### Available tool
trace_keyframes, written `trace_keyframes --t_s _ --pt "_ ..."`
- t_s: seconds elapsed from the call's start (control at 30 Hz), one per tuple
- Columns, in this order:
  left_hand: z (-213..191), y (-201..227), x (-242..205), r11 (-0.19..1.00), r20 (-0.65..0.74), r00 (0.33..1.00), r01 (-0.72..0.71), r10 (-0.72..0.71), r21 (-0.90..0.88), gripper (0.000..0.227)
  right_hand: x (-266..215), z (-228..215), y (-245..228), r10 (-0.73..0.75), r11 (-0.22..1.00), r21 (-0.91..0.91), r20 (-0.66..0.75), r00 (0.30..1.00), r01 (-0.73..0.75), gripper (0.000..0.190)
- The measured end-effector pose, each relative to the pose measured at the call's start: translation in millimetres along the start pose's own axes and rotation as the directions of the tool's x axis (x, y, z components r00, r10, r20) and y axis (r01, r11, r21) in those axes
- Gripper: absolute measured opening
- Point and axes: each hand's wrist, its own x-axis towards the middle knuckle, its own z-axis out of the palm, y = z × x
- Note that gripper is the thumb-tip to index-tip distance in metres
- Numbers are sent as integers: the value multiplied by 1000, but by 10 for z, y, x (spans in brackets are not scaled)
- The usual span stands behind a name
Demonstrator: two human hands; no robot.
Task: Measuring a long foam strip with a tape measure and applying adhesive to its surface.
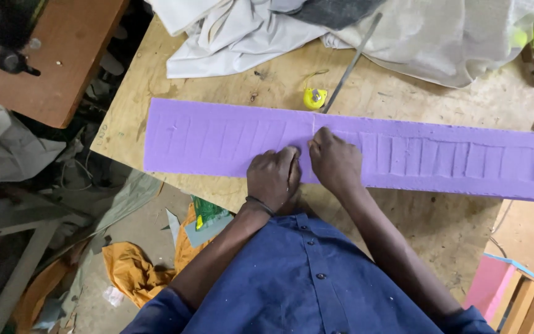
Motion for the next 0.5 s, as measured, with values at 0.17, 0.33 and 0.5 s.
trace_keyframes --t_s 0.17,0.33,0.5 --pt "-572 -108 344 863 89 974 226 -208 -451 56 219 -565 714 44 750 661 -85 995 23 88" --pt "-1095 -1275 813 978 205 964 189 -168 -88 91 368 -1021 1598 -5 977 208 203 979 -38 110" --pt "-1324 -2207 1200 892 734 509 211 -449 399 143 468 -796 2065 31 989 115 443 896 -92 93"
